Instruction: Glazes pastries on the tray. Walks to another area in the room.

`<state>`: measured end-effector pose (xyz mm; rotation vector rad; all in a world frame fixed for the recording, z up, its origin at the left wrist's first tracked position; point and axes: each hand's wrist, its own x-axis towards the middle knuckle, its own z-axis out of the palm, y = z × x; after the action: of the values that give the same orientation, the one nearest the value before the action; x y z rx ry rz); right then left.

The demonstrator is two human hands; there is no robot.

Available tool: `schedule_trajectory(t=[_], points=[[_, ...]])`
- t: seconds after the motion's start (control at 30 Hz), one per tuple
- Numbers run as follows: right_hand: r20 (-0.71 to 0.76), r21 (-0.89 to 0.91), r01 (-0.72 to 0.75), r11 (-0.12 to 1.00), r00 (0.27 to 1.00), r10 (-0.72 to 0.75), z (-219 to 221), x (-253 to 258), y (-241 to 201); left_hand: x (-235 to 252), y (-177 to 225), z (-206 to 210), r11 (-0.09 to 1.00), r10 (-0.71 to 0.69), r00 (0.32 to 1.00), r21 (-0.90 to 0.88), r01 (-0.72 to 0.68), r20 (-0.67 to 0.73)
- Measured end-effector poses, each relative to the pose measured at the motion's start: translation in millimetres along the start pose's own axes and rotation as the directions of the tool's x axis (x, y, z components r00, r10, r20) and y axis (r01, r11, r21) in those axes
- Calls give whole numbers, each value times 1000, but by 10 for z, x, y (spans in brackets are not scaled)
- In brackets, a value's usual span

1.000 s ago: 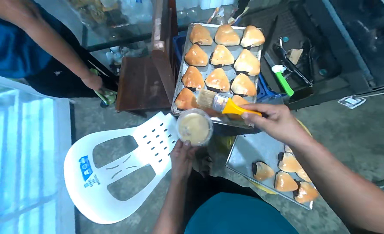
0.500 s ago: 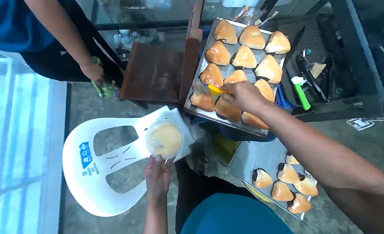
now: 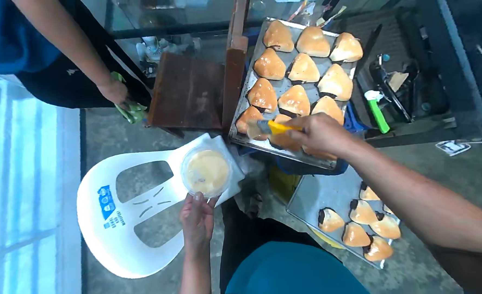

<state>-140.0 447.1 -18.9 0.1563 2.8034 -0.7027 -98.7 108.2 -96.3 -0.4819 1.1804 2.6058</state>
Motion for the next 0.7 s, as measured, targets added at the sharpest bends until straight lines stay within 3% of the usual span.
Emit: schedule_trajectory(t=[0.13,0.23,0.33,0.43,0.57,0.7], points=[[-78,-28,-64,998,995,61,-107,83,-94,6,-28,32,1000,-16,1000,-14,16,14],[8,7,-24,1000,1000,24,50,194,-260,26,-106,53,999,-40,999,18,40,23],[-42,-22,-74,997,996,73,10,287,-15,51,-178,98,996,-72,996,52,69,44],[-157,100,-62,993,985,77,-389,-90,181,97,-272,184,991,-109,991,89,102,80],[-108,305,68,950,994,-36,-490,-771,-140,163,-442,411,984,-154,974,118,135,168],[-178,37,283,958,946,-273,-95,-847,-185,151,-596,757,972,-213,945,153,179,249]])
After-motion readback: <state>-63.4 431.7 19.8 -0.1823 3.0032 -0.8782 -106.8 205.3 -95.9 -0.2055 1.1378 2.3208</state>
